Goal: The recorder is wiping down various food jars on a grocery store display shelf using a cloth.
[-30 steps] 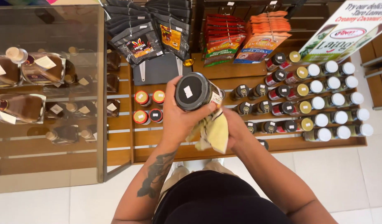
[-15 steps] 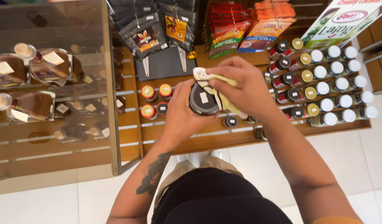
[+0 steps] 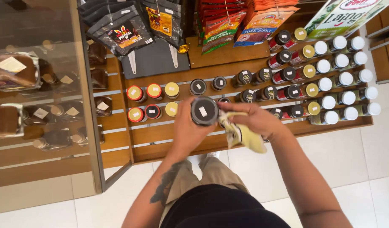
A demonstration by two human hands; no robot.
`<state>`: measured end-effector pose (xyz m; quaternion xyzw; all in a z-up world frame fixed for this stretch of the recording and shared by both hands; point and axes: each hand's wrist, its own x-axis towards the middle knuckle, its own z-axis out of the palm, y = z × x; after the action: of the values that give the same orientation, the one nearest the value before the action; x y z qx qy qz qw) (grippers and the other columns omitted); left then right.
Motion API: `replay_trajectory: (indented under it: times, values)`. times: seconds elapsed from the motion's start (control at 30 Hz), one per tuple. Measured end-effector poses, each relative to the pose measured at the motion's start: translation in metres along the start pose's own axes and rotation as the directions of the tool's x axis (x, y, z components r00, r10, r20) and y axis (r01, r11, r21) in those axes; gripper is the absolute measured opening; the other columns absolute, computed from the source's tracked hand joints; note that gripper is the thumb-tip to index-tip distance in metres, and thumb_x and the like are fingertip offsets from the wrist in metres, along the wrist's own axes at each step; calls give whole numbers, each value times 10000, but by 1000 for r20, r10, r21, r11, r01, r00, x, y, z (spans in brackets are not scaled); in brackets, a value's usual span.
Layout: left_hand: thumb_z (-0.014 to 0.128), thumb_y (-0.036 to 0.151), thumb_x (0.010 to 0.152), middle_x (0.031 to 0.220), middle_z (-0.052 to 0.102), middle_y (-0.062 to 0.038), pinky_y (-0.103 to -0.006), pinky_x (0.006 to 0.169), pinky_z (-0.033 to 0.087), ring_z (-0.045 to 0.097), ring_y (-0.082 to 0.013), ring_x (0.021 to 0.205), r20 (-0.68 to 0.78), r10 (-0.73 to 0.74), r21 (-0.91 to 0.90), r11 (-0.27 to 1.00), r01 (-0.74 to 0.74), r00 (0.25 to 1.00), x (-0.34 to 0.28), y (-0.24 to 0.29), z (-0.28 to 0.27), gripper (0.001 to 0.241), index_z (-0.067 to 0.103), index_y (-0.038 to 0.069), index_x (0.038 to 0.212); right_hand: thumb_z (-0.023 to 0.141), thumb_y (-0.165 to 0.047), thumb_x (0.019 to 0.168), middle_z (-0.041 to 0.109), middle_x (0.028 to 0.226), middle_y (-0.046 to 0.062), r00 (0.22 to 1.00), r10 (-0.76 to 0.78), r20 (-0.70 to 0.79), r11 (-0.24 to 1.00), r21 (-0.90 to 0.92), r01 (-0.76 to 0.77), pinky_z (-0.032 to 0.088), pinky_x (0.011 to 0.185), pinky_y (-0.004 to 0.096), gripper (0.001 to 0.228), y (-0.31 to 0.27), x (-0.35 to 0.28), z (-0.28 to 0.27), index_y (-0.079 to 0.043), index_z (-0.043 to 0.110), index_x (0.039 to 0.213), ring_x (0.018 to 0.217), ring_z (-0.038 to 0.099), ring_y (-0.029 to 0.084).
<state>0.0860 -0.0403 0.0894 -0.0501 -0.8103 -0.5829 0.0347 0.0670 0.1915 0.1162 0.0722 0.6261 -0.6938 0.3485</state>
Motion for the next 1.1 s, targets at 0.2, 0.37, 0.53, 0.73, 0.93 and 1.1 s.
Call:
replay_trajectory:
  times: [0.2, 0.37, 0.53, 0.73, 0.93, 1.1]
  values:
    - [916, 158, 656, 1312, 599, -178, -458, 1003, 523, 599, -404, 1222, 22, -113, -10, 993, 113, 993, -38, -81, 65, 847, 491, 69, 1382, 655, -53, 918, 714, 1298, 45, 955, 272, -118, 960, -39, -278, 552, 879, 259, 546, 88, 32, -19, -127, 603, 1456, 1056, 669, 94]
    - [919, 154, 659, 1338, 616, -178, -446, 981, 524, 612, -393, 1230, 81, -336, 3, 941, 337, 938, -53, -141, 99, 877, 466, 88, 1407, 638, -67, 905, 734, 1188, 33, 867, 450, -212, 886, -20, -464, 561, 769, 278, 568, 127, 62, -22, -204, 614, 1455, 912, 669, 112]
    - [894, 104, 660, 1346, 584, -225, -459, 990, 514, 593, -427, 1226, 49, -343, 15, 939, 342, 938, -69, -208, 132, 928, 391, 57, 1438, 612, -45, 896, 737, 1080, 26, 876, 454, -166, 890, 35, -454, 561, 707, 285, 608, 184, 97, -37, -249, 603, 1469, 813, 657, 121]
    - [801, 18, 715, 1350, 579, -236, -458, 997, 522, 587, -441, 1238, 94, -349, 40, 937, 347, 932, -70, -239, 139, 865, 368, 55, 1464, 607, -61, 906, 725, 1027, 67, 830, 538, -145, 843, 94, -530, 571, 649, 330, 615, 200, 118, -45, -285, 594, 1478, 758, 660, 158]
    - [795, -6, 723, 1361, 571, -239, -448, 1021, 505, 573, -440, 1248, 136, -356, 44, 934, 353, 925, -73, -249, 141, 884, 343, 57, 1481, 614, -101, 893, 746, 1060, 77, 812, 556, -178, 819, -49, -572, 603, 658, 349, 607, 209, 127, -51, -276, 582, 1474, 792, 714, 193]
    - [738, -15, 771, 1420, 596, -185, -407, 1081, 514, 596, -386, 1314, 190, -441, -1, 893, 450, 877, -79, -254, 144, 871, 340, 93, 1538, 618, -130, 878, 735, 1120, 96, 796, 576, -186, 799, -80, -596, 599, 682, 354, 639, 210, 129, -53, -324, 566, 1485, 818, 716, 198]
